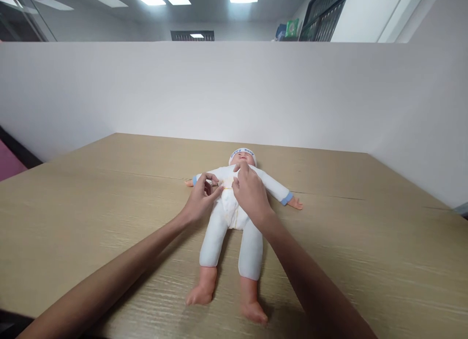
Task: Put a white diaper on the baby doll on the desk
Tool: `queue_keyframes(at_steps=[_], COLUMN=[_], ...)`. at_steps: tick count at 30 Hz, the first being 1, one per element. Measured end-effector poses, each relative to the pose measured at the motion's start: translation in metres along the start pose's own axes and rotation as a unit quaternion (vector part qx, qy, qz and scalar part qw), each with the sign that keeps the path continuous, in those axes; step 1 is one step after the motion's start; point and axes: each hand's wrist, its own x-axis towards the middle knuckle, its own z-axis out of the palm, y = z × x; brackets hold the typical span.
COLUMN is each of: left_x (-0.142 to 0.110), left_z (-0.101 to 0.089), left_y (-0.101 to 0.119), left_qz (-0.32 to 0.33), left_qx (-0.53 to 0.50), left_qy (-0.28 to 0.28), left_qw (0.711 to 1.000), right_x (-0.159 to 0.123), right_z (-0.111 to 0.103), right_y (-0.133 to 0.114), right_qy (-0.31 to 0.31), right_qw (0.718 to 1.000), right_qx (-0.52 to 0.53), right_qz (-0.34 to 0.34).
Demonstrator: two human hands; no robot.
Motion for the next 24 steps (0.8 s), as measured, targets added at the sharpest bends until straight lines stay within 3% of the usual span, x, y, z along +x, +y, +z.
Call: queue_keyframes(at_steps=[2, 3, 7, 9, 11, 14, 18, 24], left_x=[-0.016, -0.024, -0.052, -0.057, -0.057, -0.055, -0.054, -0.053], left_z=[-0.002, -0.005, -0.018, -0.023, -0.023, -0.016, 0.000, 0.009], left_y=[0.016, 0.023, 0.041, 0.041, 0.037, 0.028, 0.015, 0.010], left_qz=[0.038, 0.057, 0.131, 0.138, 0.109, 0.050, 0.017, 0.036], left_qx=[0.039, 0.062, 0.172, 0.192, 0.189, 0.181, 0.199, 0.203], left_qy=[-0.008, -0.040, -0.262, -0.320, -0.316, -0.264, -0.194, -0.180], left_qw=[0.998, 0.996, 0.941, 0.918, 0.923, 0.946, 0.960, 0.962], right_x=[-0.022, -0.038, -0.104, -0.125, -0.133, -0.130, -0.122, -0.128], right_z=[-0.012, -0.018, -0.036, -0.037, -0.034, -0.023, -0.012, -0.007], right_y=[-0.012, -0.017, -0.017, -0.003, 0.015, 0.030, 0.026, 0.019], right_qy=[0.031, 0.028, -0.118, -0.159, -0.148, -0.111, -0.099, -0.059], right_qw=[0.998, 0.996, 0.977, 0.973, 0.981, 0.991, 0.995, 0.998], right_qx=[0.044, 0.076, 0.179, 0.166, 0.125, 0.076, 0.014, 0.009], right_qz=[-0.025, -0.033, -0.004, 0.006, 0.003, 0.006, 0.003, 0.024])
